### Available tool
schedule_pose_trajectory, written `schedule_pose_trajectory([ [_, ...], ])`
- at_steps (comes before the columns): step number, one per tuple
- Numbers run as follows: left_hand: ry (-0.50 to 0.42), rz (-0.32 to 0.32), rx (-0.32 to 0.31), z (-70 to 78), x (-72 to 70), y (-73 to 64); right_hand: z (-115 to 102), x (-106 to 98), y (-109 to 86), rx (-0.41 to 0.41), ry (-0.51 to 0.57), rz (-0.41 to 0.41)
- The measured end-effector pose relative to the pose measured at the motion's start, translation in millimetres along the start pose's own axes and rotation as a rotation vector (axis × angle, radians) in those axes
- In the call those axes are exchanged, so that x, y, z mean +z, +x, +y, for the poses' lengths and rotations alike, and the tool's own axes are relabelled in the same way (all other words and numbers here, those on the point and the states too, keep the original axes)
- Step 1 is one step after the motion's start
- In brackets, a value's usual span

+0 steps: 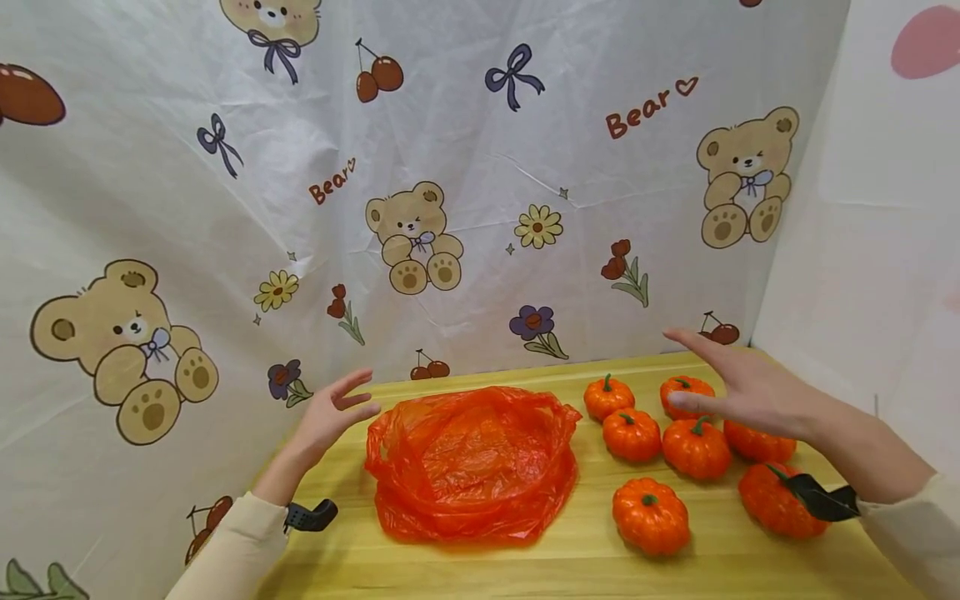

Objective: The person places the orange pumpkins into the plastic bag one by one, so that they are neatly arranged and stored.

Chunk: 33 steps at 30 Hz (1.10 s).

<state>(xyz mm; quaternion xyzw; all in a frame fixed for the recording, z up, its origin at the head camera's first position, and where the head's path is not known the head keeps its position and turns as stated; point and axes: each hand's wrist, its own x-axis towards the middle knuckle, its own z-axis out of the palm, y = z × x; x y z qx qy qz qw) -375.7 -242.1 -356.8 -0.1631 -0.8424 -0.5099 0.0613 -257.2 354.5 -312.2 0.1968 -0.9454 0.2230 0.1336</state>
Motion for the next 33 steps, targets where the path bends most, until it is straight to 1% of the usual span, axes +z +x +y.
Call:
schedule_pose_trajectory([
  [7, -0.088, 0.073, -0.056, -8.8, 4.6, -5.0, 2, 6, -8.2, -0.016, 0.012, 0.052],
  [13, -0.122, 0.118, -0.077, -17.2, 10.8, -8.4, 8, 10, -15.1, 0.016, 0.022, 0.053],
  [16, -0.137, 0.138, -0.09, -20.5, 15.0, -9.1, 15, 14, -19.7, 0.009, 0.041, 0.053],
  [19, -0.151, 0.136, -0.099, -24.3, 18.8, -9.6, 23, 19, -25.2, -0.005, 0.089, 0.053],
  [23, -0.183, 0.116, -0.119, -30.7, 23.3, -11.4, 34, 25, -31.9, -0.036, 0.135, 0.047],
  [27, -0.187, 0.109, -0.138, -36.7, 28.9, -13.3, 42, 28, -40.3, -0.02, 0.113, 0.039],
  [31, -0.184, 0.117, -0.15, -41.3, 32.8, -15.8, 47, 29, -46.8, 0.016, 0.086, 0.012],
  [33, -0.182, 0.125, -0.157, -43.9, 33.6, -16.7, 49, 29, -48.5, 0.023, 0.094, -0.005],
])
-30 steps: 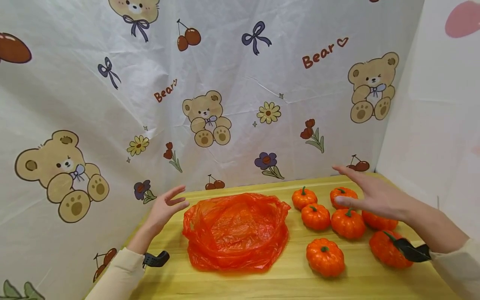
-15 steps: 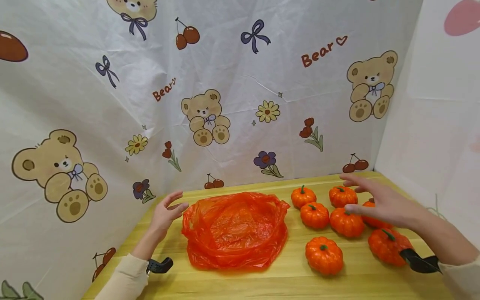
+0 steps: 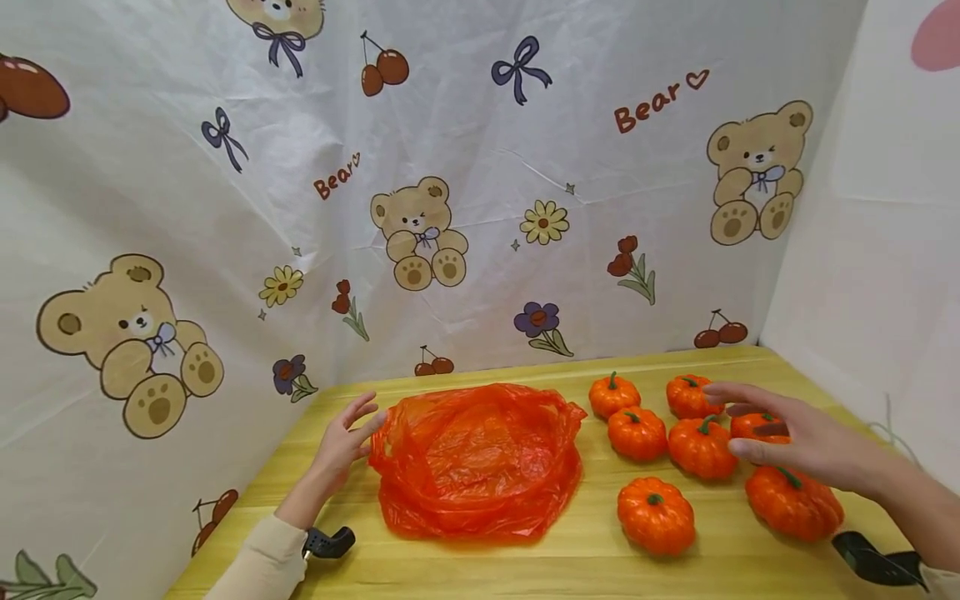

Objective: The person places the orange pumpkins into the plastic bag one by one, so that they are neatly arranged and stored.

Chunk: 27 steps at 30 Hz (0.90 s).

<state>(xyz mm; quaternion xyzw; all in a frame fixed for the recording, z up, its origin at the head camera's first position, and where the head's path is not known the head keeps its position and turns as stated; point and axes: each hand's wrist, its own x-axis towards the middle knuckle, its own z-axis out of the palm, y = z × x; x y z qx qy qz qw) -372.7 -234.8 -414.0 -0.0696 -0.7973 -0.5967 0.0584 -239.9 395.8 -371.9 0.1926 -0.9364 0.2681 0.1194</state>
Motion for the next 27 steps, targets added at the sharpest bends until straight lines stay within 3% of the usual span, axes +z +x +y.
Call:
schedule_pose_trajectory([
  [4, -0.018, 0.008, -0.015, -4.0, 1.4, 0.4, 3, 1, -5.7, -0.003, 0.017, 0.003],
  [10, -0.116, 0.0, -0.053, -10.7, 7.0, 0.9, 18, 6, -14.4, 0.005, 0.039, -0.003],
  [20, -0.108, 0.005, -0.064, -18.4, 11.6, -0.3, 35, 13, -22.0, 0.021, 0.062, -0.027],
  [27, -0.055, 0.008, -0.078, -19.3, 13.7, -2.0, 47, 18, -25.8, -0.041, 0.068, -0.016],
])
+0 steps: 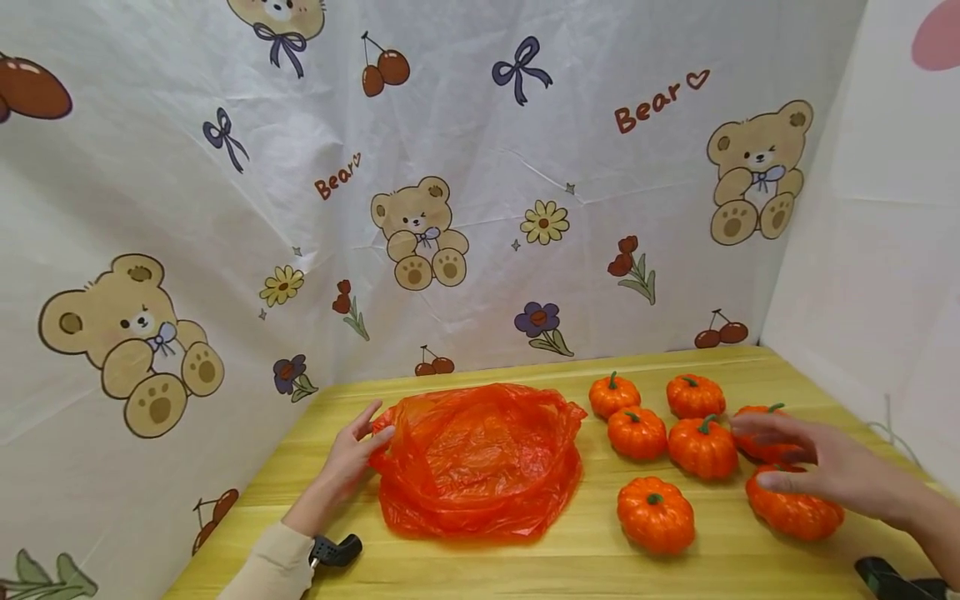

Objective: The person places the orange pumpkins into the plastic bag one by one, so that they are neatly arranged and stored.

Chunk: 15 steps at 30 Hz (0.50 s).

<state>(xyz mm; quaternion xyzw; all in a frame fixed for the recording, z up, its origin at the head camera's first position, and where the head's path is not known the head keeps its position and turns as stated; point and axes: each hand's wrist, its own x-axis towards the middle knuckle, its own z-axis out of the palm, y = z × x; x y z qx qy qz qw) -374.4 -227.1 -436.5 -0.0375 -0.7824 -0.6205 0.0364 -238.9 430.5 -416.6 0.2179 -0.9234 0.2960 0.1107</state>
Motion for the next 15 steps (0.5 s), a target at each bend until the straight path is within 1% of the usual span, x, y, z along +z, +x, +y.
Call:
schedule_pose_trajectory([
  [2, 0.016, 0.0, -0.004, -0.1, 1.3, -0.9, 4, 2, -1.4, -0.022, 0.031, -0.021],
  [6, 0.04, 0.002, -0.002, 0.2, 3.3, -2.5, 11, 4, -3.1, -0.05, 0.122, -0.115],
  [9, 0.043, 0.0, 0.01, 1.0, 4.0, -2.3, 16, 5, -4.2, -0.06, 0.171, -0.169],
  [11, 0.037, -0.002, 0.014, 1.7, 4.0, -2.0, 19, 5, -4.8, -0.072, 0.183, -0.191],
  [14, 0.025, 0.004, 0.009, 2.2, 4.4, -0.9, 22, 5, -7.6, -0.046, 0.165, -0.185],
  [15, 0.021, 0.005, 0.005, 2.1, 4.7, -0.6, 24, 5, -9.3, -0.037, 0.143, -0.18],
])
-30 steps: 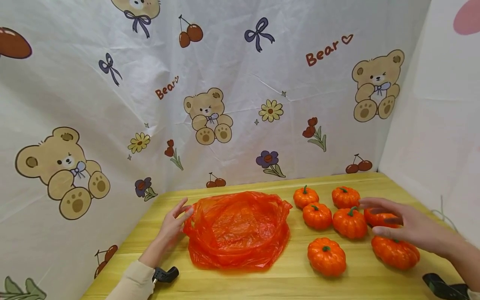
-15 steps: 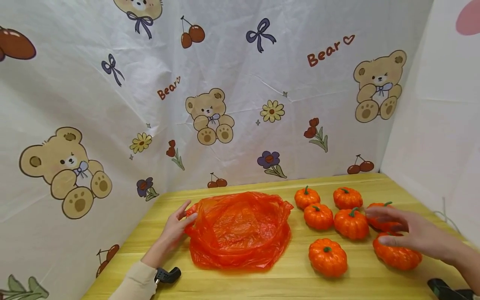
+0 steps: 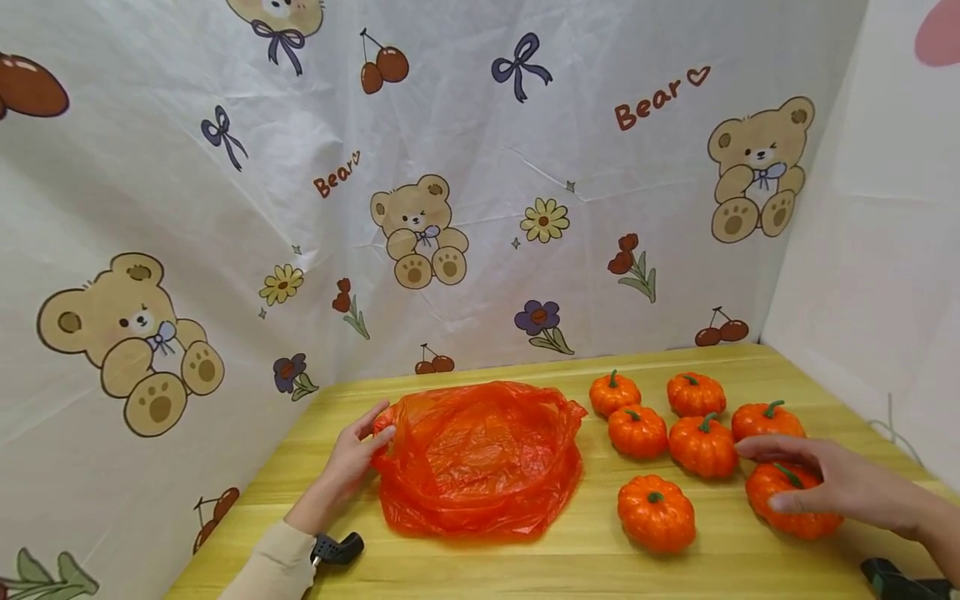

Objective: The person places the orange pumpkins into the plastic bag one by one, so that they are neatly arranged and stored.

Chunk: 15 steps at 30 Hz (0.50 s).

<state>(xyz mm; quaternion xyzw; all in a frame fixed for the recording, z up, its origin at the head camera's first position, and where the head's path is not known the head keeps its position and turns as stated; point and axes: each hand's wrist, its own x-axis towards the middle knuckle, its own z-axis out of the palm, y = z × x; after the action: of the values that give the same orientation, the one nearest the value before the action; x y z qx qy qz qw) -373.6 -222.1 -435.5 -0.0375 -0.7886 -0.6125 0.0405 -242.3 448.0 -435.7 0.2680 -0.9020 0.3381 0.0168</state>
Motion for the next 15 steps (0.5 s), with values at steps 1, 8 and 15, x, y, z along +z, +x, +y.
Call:
schedule_pose_trajectory([
  [1, -0.005, 0.001, 0.0, 0.2, 0.1, 0.1, 2, 0, -1.5, 0.01, -0.023, 0.005],
  [8, -0.026, 0.003, -0.007, -1.6, 0.8, 0.9, 19, 2, -8.9, 0.098, -0.098, -0.017],
  [15, -0.026, 0.001, -0.013, -1.2, 1.1, 0.7, 24, 7, -12.6, 0.018, -0.12, 0.051],
])
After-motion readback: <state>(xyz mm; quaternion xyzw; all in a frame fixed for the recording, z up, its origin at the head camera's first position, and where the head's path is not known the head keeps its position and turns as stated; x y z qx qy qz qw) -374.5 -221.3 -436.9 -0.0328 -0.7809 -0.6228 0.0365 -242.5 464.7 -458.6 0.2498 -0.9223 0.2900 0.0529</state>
